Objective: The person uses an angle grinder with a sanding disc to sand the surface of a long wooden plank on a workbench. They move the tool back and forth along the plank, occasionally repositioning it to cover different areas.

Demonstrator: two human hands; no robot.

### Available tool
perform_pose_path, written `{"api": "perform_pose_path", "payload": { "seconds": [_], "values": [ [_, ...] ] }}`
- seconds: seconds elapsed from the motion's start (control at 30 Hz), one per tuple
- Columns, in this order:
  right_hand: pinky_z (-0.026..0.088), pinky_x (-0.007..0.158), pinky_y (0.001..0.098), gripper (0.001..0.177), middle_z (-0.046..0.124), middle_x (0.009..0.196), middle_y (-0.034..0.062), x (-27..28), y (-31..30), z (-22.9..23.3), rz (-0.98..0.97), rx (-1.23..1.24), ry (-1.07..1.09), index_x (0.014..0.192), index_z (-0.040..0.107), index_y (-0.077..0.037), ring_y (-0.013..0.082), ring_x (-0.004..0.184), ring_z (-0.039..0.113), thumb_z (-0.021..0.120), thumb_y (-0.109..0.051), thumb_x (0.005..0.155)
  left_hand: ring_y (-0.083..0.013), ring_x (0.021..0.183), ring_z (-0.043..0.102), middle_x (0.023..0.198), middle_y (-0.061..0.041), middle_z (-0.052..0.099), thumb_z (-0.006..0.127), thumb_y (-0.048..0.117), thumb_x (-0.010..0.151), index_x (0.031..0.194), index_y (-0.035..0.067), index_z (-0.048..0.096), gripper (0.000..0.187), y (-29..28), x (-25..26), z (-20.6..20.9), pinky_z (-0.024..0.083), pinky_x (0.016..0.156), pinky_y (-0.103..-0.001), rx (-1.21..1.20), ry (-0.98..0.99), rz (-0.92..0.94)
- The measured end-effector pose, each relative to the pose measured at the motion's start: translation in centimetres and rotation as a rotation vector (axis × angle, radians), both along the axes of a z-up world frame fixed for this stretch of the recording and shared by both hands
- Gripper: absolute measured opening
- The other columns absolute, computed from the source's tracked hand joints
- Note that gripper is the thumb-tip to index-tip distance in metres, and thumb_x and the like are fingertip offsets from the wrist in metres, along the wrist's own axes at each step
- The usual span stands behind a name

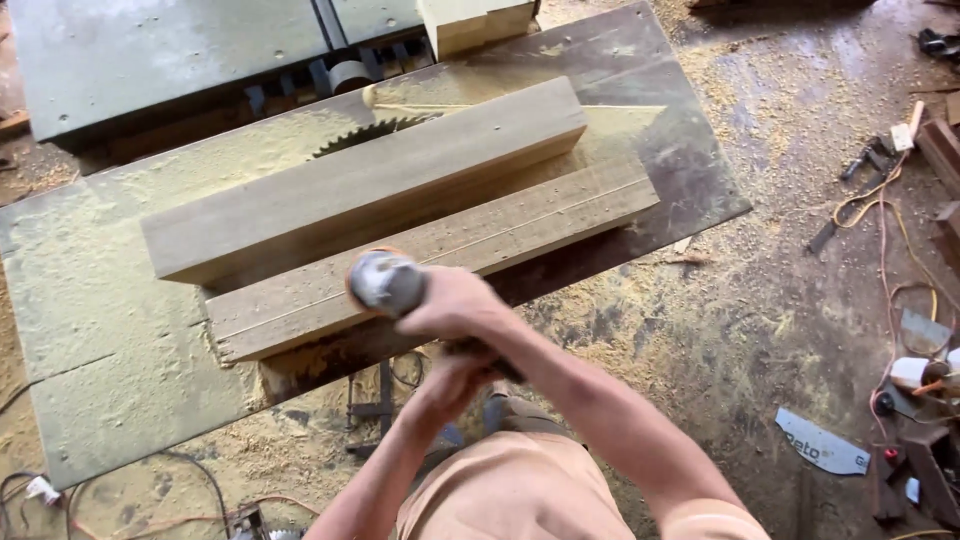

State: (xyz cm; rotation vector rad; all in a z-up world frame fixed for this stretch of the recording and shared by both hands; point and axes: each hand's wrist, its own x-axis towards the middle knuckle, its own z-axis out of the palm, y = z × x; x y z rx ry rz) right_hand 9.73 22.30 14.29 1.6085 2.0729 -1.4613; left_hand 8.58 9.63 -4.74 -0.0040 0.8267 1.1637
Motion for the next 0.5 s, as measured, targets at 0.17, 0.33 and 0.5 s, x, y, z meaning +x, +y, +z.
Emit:
{"api": "perform_pose_path", "payload": {
  "seconds": [0.17,0.33,0.5],
  "values": [
    [0.059,0.086,0.0486,0.054,0.078,0.102,0.0130,-2.3,1.5,-0.8,0.116,0.077,-0.232,0.106,0.077,-0.008,0.0333,0.104,0.074,0.069,-0.038,0.062,-0.0404,0.100,0.069,0.111,-0.024,0.067,0.069,0.019,0.085,0.121,-0.002,0.062,0.042,2.9,-1.1,5.7,0.055,0.092,-0.066,0.045,-0.063,-0.026],
    [0.056,0.092,0.0501,0.056,0.077,0.108,0.0152,5.6,5.1,1.0,-0.124,0.044,-0.195,0.109,0.077,-0.007,0.0341,0.113,0.070,0.072,-0.037,0.062,-0.0338,0.093,0.071,0.104,-0.016,0.069,0.070,0.024,0.088,0.121,0.002,0.060,0.041,7.1,6.1,4.3,0.058,0.088,-0.061,0.092,-0.069,-0.242],
    [0.056,0.096,0.0446,0.055,0.077,0.112,0.0075,15.1,10.2,-0.1,-0.319,0.026,-0.267,0.108,0.078,-0.017,0.0250,0.115,0.070,0.077,-0.046,0.061,-0.0310,0.095,0.072,0.103,-0.014,0.071,0.074,0.019,0.087,0.122,0.004,0.061,0.039,12.4,14.2,6.4,0.055,0.091,-0.063,0.110,-0.121,-0.368]
  ]
}}
